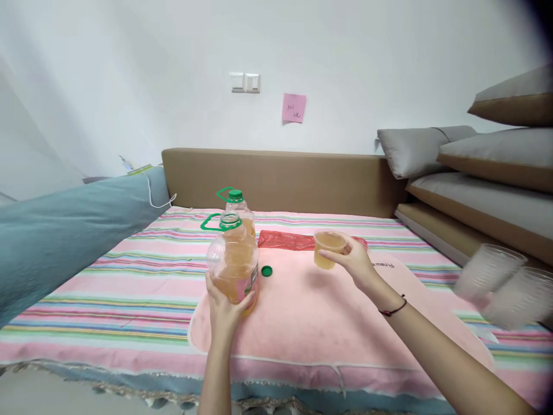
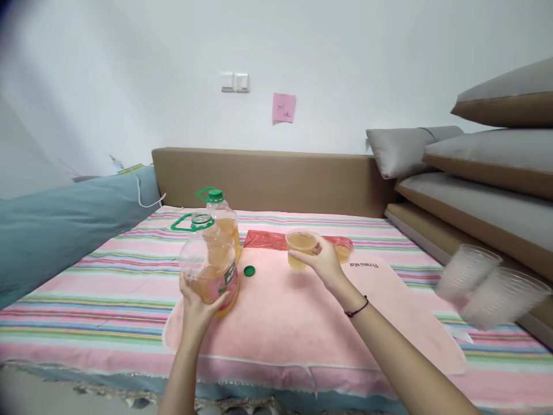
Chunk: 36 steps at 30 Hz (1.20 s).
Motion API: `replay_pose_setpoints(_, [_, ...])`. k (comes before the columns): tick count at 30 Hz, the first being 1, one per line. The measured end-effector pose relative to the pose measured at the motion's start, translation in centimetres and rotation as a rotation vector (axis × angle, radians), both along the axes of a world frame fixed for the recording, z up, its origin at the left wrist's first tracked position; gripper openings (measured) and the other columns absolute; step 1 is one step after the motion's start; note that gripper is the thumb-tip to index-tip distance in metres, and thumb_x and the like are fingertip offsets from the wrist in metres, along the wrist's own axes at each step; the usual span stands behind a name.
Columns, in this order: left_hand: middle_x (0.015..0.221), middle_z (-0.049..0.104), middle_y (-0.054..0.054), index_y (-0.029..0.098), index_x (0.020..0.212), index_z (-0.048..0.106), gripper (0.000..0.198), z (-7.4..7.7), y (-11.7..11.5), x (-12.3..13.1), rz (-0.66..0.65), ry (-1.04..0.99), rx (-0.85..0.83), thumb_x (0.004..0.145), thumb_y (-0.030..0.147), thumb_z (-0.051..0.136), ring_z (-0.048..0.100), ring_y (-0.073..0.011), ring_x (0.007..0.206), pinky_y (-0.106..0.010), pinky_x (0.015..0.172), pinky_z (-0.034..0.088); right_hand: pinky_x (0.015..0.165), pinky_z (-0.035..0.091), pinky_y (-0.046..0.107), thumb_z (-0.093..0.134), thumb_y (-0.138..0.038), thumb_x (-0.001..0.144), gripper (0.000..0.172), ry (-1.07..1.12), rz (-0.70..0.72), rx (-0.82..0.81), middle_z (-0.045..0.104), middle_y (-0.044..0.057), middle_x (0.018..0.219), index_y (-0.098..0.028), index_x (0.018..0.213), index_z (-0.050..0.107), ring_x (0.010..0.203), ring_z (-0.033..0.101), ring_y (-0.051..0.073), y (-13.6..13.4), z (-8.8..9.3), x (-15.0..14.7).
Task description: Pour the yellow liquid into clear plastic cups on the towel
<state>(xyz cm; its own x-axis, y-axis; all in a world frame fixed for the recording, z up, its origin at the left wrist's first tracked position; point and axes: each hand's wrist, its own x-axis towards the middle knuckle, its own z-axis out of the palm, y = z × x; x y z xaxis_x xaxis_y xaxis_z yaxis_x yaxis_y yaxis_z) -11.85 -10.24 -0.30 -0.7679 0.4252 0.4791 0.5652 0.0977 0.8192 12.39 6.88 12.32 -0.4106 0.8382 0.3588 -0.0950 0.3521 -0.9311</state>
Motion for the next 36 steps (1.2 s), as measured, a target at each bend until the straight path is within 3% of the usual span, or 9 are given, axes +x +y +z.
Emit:
replay_pose_setpoints(6, [0.156,0.026,-0.022,0.017,0.153,0.006,0.124,0.2,-0.6,0.9,0.058,0.001,0.001,0.060,0.044,0.082,0.027,-0.0373,0.146,-0.052,0.118,0.030,0.090,0.053,0.043,0.085,-0.039,0.063,0.051,-0.007,0.175,0.033,0.073,0.009,0.117,-0.024,0.109,0.068,0.112,0.066,0.030,-2.1,5.0,-5.0])
replay_pose_setpoints(12, [0.151,0.037,-0.019,0.020,0.153,0.012,0.119,-0.4,-0.7,1.1,0.093,-0.011,0.040,0.059,0.041,0.082,0.037,-0.0363,0.141,-0.053,0.114,0.037,0.094,0.052,0.042,0.086,-0.040,0.060,0.052,0.004,0.325,0.076,0.076,0.007,0.113,-0.024,0.106,0.070,0.111,0.067,0.029,-3.4,7.7,-10.5])
replay_pose_setpoints(19, [0.155,0.032,-0.021,0.019,0.153,0.010,0.118,-0.5,-0.7,1.5,0.096,-0.047,0.032,0.062,0.043,0.081,0.034,-0.0366,0.144,-0.053,0.115,0.036,0.094,0.054,0.042,0.086,-0.038,0.061,0.050,-0.021,0.411,0.093,0.076,0.007,0.113,-0.023,0.106,0.072,0.111,0.068,0.029,-3.4,7.9,-13.7])
replay_pose_setpoints(25, [0.153,0.036,-0.021,0.018,0.151,0.014,0.119,-0.5,-0.8,1.9,0.099,-0.111,-0.004,0.058,0.041,0.084,0.035,-0.0366,0.143,-0.051,0.115,0.035,0.092,0.056,0.042,0.086,-0.038,0.062,0.047,-0.052,0.391,0.080,0.077,0.006,0.111,-0.025,0.105,0.073,0.109,0.069,0.029,-2.9,7.6,-14.0])
replay_pose_setpoints(36, [0.148,0.041,-0.022,0.019,0.152,0.016,0.121,-0.5,-0.4,2.9,0.192,-0.056,0.009,0.057,0.043,0.087,0.039,-0.0379,0.139,-0.051,0.111,0.039,0.094,0.055,0.043,0.087,-0.036,0.058,0.049,-0.074,0.388,0.041,0.077,0.006,0.111,-0.024,0.103,0.072,0.111,0.068,0.029,-3.4,7.9,-14.2])
